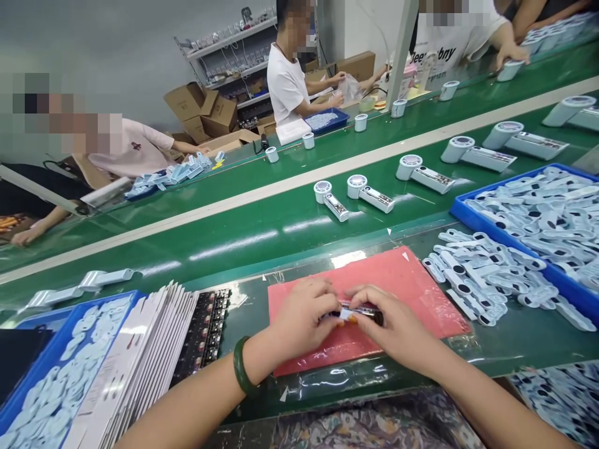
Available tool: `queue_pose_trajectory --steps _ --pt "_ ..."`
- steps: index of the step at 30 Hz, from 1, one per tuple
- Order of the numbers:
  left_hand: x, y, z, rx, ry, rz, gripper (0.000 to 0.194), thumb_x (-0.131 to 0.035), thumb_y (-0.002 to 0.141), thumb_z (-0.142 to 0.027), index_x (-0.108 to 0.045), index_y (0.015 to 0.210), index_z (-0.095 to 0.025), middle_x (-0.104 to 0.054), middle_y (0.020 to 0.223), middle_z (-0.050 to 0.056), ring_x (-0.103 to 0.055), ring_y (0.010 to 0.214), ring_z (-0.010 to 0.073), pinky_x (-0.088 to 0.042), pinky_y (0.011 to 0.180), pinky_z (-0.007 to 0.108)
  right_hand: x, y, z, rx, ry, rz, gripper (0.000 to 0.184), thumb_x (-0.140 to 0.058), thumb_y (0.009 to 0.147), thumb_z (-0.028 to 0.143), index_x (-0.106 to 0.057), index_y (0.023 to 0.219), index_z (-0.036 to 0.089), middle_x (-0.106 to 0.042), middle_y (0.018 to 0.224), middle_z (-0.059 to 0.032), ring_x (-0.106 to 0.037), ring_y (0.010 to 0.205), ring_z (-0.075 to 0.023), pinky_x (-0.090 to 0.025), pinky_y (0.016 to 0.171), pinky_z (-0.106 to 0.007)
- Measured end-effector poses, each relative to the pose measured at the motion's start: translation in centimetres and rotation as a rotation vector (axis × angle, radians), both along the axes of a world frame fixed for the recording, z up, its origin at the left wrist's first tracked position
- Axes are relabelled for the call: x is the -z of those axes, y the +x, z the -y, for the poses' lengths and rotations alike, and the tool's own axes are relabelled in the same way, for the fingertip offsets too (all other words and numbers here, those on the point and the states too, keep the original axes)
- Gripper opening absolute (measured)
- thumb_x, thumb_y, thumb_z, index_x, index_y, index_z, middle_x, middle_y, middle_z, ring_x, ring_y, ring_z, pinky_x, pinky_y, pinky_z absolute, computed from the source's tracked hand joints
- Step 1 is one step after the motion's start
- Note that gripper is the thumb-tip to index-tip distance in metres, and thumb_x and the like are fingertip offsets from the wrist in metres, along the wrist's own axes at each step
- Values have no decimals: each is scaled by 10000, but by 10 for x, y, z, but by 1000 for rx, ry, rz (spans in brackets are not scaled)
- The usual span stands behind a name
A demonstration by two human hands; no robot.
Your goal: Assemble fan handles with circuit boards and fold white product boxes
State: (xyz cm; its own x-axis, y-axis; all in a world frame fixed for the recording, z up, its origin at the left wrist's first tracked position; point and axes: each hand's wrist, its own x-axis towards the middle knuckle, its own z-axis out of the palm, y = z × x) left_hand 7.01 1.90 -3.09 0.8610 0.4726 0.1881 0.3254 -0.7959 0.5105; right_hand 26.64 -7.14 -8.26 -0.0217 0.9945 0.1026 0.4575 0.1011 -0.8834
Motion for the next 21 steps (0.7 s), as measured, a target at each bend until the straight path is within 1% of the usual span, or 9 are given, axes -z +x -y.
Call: queue_pose_trajectory --steps 1,3,4,6,9,12,15,18,21 --pt "0 -2 6 -5 14 -5 46 -656 888 -240 -643 902 -198 -676 1055 60 -612 1057 239 -495 963 447 0 0 4 -10 16 43 189 -571 935 299 -597 1120 271 -651 1197 -47 -579 1184 -245 -468 1005 -437" --pt "2 -6 18 -50 47 -28 143 -657 887 -259 -643 1018 -203 -672 1149 80 -591 1140 273 -469 1018 498 1 -2 11 -28 50 137 350 -577 932 287 -543 1281 283 -627 1274 -57 -561 1207 -260 -442 1036 -477" --pt "4 -8 24 -82 64 -41 192 -641 892 -243 -633 1079 -202 -669 1182 88 -571 1184 288 -455 1041 517 1 -4 14 -39 60 172 378 -563 942 277 -527 1318 285 -624 1286 -60 -560 1203 -263 -436 1039 -490" --pt "8 -8 33 -135 91 -66 243 -597 900 -187 -618 1142 -202 -673 1195 90 -544 1234 300 -438 1069 532 1 -7 16 -59 66 212 347 -519 968 258 -543 1313 279 -635 1266 -64 -568 1176 -267 -439 1022 -501" --pt "13 -6 37 -166 108 -76 220 -572 895 -145 -637 1096 -209 -694 1142 73 -572 1193 284 -450 1065 515 3 -8 14 -63 69 241 298 -482 988 244 -570 1273 260 -646 1234 -76 -577 1140 -272 -450 986 -503" --pt "13 -5 35 -140 134 -60 194 -571 906 -170 -641 1084 -202 -701 1118 71 -592 1163 271 -456 1065 495 5 -6 13 -90 98 254 320 -491 992 249 -545 1308 253 -631 1258 -85 -567 1154 -268 -443 998 -504" --pt "13 -6 34 -117 158 -67 227 -573 913 -205 -624 1134 -189 -698 1150 78 -573 1204 283 -434 1089 502 7 -5 15 -123 140 277 370 -500 987 241 -511 1357 245 -614 1284 -93 -556 1165 -266 -442 1005 -501" --pt "15 -7 34 -125 182 -76 227 -556 920 -205 -617 1138 -180 -694 1169 84 -554 1224 298 -443 1062 515 7 -9 16 -92 156 325 356 -488 980 226 -535 1333 221 -624 1257 -103 -555 1142 -283 -454 975 -512" --pt "15 -4 34 -129 184 -79 184 -534 927 -185 -626 1086 -182 -694 1131 78 -571 1166 277 -456 1029 486 6 -13 15 -60 149 344 335 -484 976 228 -564 1300 200 -639 1222 -112 -566 1112 -297 -467 950 -521"
